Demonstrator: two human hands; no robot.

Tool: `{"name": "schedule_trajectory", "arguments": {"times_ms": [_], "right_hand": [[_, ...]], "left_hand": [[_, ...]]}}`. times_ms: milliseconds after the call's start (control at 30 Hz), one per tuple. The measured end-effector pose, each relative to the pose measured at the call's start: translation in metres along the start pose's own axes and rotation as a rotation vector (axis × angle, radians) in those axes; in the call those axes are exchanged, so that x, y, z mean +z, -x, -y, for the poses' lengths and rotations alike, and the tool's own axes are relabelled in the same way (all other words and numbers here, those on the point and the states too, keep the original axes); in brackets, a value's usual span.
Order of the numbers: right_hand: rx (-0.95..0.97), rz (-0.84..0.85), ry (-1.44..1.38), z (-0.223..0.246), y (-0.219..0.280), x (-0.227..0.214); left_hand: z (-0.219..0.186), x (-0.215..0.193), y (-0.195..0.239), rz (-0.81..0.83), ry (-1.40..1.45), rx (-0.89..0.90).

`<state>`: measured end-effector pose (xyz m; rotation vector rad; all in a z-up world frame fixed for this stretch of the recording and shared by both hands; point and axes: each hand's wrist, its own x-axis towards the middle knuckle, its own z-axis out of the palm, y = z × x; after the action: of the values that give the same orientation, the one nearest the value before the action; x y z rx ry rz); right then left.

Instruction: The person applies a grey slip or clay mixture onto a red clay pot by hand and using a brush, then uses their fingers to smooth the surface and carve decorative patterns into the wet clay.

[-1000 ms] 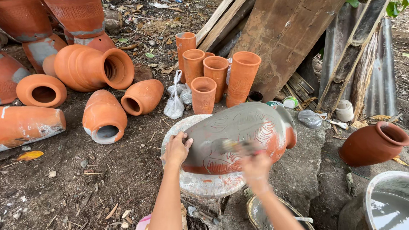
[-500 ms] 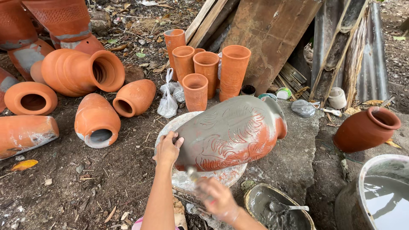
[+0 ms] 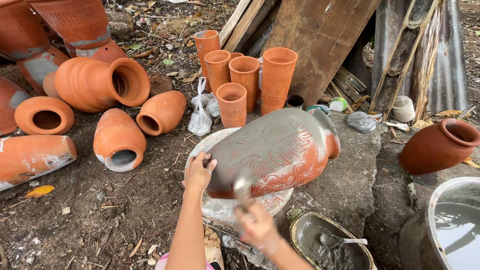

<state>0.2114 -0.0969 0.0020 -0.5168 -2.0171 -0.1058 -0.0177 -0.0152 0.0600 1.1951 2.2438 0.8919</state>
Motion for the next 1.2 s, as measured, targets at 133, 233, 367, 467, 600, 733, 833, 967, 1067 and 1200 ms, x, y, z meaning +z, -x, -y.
{"name": "schedule_trajectory", "arguments": {"times_ms": [133, 233, 367, 467, 600, 733, 833, 967, 1067, 1200], "right_hand": [[0.243, 0.027, -0.351, 0.008, -0.009, 0.006], [0.888, -0.225, -0.64, -0.051, -0.016, -0.042], [0.602, -0.533, -0.179, -0.128, -0.025, -0.136], [0.606, -0.556, 0.085, -0.142, 0.005, -0.16], [0.823, -0.58, -0.027, -0.132, 0.109, -0.141], [0.909, -0.023, 0.279, -0.125, 0.237, -0.098], [1.126, 0.265, 0.309, -0.104, 0.272, -0.065], [0.815, 0.479, 0.268, -0.117, 0.285, -0.058], [0.915, 0.608, 0.283, -0.142, 0.262, -0.067], [1.157, 0.087, 0.306, -0.19, 0.21, -0.106]], "left_hand": [[0.005, 0.0, -0.001, -0.019, 0.009, 0.041], [0.008, 0.0, -0.001, -0.014, 0.023, 0.049], [0.005, 0.0, 0.0, -0.011, 0.028, 0.05], [0.006, 0.0, -0.001, 0.004, 0.01, 0.022], [0.018, 0.01, -0.013, -0.011, 0.039, 0.082], [0.043, 0.031, -0.036, -0.035, 0.041, 0.173], [0.059, 0.039, -0.054, -0.011, 0.041, 0.115], [0.064, 0.039, -0.062, 0.044, 0.054, 0.073], [0.057, 0.032, -0.056, 0.088, 0.077, 0.043], [0.048, 0.02, -0.046, 0.119, 0.027, -0.027]]}}
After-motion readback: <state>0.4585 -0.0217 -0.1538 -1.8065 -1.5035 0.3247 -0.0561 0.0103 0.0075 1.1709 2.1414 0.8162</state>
